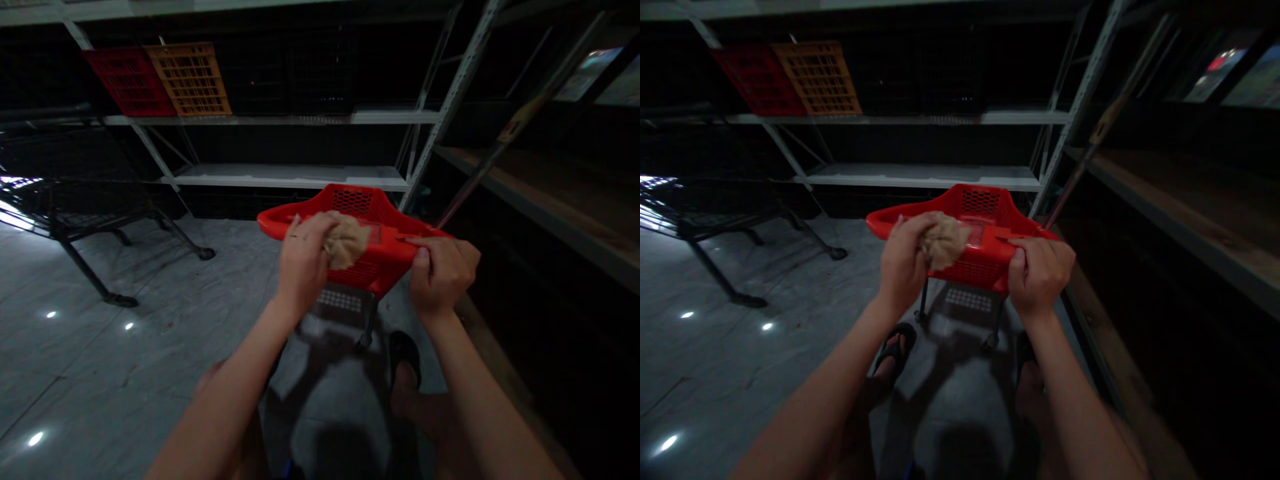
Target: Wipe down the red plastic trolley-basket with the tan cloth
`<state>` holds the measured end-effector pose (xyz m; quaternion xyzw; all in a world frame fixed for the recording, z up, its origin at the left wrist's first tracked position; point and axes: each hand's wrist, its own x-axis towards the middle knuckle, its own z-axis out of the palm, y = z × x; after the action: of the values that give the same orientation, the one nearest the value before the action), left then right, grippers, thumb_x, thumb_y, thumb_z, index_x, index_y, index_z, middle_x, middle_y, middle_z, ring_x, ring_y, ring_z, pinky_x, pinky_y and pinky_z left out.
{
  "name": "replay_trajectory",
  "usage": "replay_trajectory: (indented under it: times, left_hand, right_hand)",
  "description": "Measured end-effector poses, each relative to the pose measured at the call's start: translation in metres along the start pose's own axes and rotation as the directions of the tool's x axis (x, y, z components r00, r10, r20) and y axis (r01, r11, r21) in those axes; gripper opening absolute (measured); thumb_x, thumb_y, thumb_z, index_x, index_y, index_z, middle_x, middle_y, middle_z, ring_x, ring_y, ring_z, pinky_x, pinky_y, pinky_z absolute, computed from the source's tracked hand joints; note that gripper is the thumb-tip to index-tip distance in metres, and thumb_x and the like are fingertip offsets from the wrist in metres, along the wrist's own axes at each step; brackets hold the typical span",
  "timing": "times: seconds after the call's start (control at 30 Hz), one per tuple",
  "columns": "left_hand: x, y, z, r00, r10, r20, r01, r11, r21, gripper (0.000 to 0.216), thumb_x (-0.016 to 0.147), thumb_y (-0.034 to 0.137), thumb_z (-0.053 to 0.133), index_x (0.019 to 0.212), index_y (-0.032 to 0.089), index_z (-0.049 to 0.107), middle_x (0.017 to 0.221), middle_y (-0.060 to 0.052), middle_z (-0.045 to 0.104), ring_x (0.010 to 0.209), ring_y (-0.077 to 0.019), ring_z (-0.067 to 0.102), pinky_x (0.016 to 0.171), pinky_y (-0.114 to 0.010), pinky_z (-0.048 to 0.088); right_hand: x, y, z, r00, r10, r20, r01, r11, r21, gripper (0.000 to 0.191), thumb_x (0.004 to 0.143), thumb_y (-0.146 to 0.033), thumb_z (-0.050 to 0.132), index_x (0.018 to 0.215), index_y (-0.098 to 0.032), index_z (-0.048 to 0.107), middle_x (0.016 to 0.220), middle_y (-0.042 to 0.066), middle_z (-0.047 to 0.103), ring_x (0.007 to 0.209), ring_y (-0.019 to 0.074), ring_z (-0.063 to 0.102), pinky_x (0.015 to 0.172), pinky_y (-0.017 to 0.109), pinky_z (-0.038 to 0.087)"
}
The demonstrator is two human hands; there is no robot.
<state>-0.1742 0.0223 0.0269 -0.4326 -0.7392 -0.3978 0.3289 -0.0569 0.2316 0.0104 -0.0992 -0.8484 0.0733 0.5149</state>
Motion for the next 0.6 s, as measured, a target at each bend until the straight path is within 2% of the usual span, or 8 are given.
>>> replay_trajectory:
  times: [0.1,0.17,0.23,0.33,0.4,0.5,0.57,0.6]
  left_hand:
    - [0.0,0.057,0.034,0.971,0.207,0.118,-0.214,0.975,0.05,0.036,0.102,0.018,0.044,0.133,0.023,0.061,0.145,-0.006,0.067,0.14,-0.0231,0.058,0.127,-0.047,0.035]
    - [0.006,0.077,0.048,0.964,0.223,0.145,-0.241,0.963,0.124,0.031,0.104,0.022,0.047,0.128,0.022,0.066,0.144,-0.007,0.068,0.141,-0.0241,0.057,0.125,-0.043,0.039]
    - [0.017,0.08,0.052,0.969,0.169,0.178,-0.201,0.963,0.181,0.028,0.105,0.024,0.048,0.124,0.022,0.068,0.139,-0.007,0.071,0.135,-0.0234,0.062,0.123,-0.043,0.041]
    - [0.039,0.059,0.039,0.962,0.023,0.272,-0.088,0.97,0.228,0.027,0.107,0.026,0.045,0.122,0.024,0.068,0.129,-0.006,0.075,0.119,-0.0217,0.07,0.123,-0.047,0.039]
    - [0.054,0.034,0.021,0.933,-0.139,0.331,0.049,0.962,0.268,0.029,0.106,0.024,0.043,0.122,0.023,0.068,0.125,-0.006,0.076,0.113,-0.0217,0.071,0.12,-0.046,0.042]
    - [0.074,-0.004,-0.006,0.824,-0.439,0.358,0.303,0.875,0.377,0.033,0.105,0.025,0.041,0.12,0.025,0.07,0.122,-0.007,0.077,0.11,-0.0252,0.072,0.099,-0.04,0.053]
    - [0.08,-0.022,-0.017,0.732,-0.57,0.373,0.383,0.797,0.467,0.035,0.103,0.028,0.042,0.119,0.026,0.073,0.121,-0.009,0.078,0.108,-0.0284,0.073,0.09,-0.038,0.054]
    - [0.081,-0.026,-0.021,0.704,-0.597,0.385,0.387,0.777,0.497,0.035,0.102,0.029,0.043,0.119,0.027,0.074,0.12,-0.009,0.078,0.108,-0.0295,0.073,0.088,-0.037,0.054]
  right_hand:
    - [0.002,0.011,0.01,0.994,-0.044,-0.099,0.043,0.999,-0.005,0.039,0.103,-0.037,0.038,0.087,-0.021,0.07,0.082,0.011,0.072,0.084,0.0288,0.064,0.088,0.047,0.043]
    - [0.003,0.02,0.015,0.98,-0.101,-0.169,0.103,0.995,0.004,0.035,0.102,-0.037,0.041,0.083,-0.022,0.066,0.078,0.008,0.07,0.078,0.0262,0.062,0.084,0.045,0.042]
    - [0.005,0.027,0.018,0.966,-0.167,-0.2,0.174,0.985,0.019,0.031,0.102,-0.033,0.041,0.086,-0.022,0.066,0.079,0.006,0.071,0.078,0.0243,0.062,0.083,0.043,0.042]
    - [0.007,0.036,0.02,0.957,-0.231,-0.176,0.242,0.969,0.044,0.028,0.102,-0.027,0.042,0.094,-0.021,0.069,0.086,0.005,0.074,0.083,0.0234,0.064,0.085,0.041,0.042]
    - [0.008,0.04,0.021,0.966,-0.217,-0.14,0.23,0.97,0.08,0.029,0.101,-0.026,0.043,0.097,-0.022,0.072,0.09,0.006,0.075,0.086,0.0235,0.066,0.088,0.041,0.042]
    - [0.01,0.044,0.025,0.984,-0.141,-0.109,0.156,0.978,0.136,0.033,0.099,-0.027,0.041,0.097,-0.023,0.074,0.091,0.006,0.076,0.088,0.0241,0.066,0.091,0.042,0.042]
    - [0.012,0.045,0.028,0.99,-0.101,-0.097,0.114,0.983,0.145,0.035,0.098,-0.029,0.04,0.093,-0.023,0.074,0.088,0.006,0.075,0.087,0.0249,0.066,0.09,0.043,0.042]
    - [0.013,0.045,0.028,0.994,-0.079,-0.079,0.09,0.986,0.141,0.035,0.097,-0.03,0.04,0.091,-0.023,0.074,0.086,0.007,0.075,0.086,0.0257,0.065,0.089,0.043,0.043]
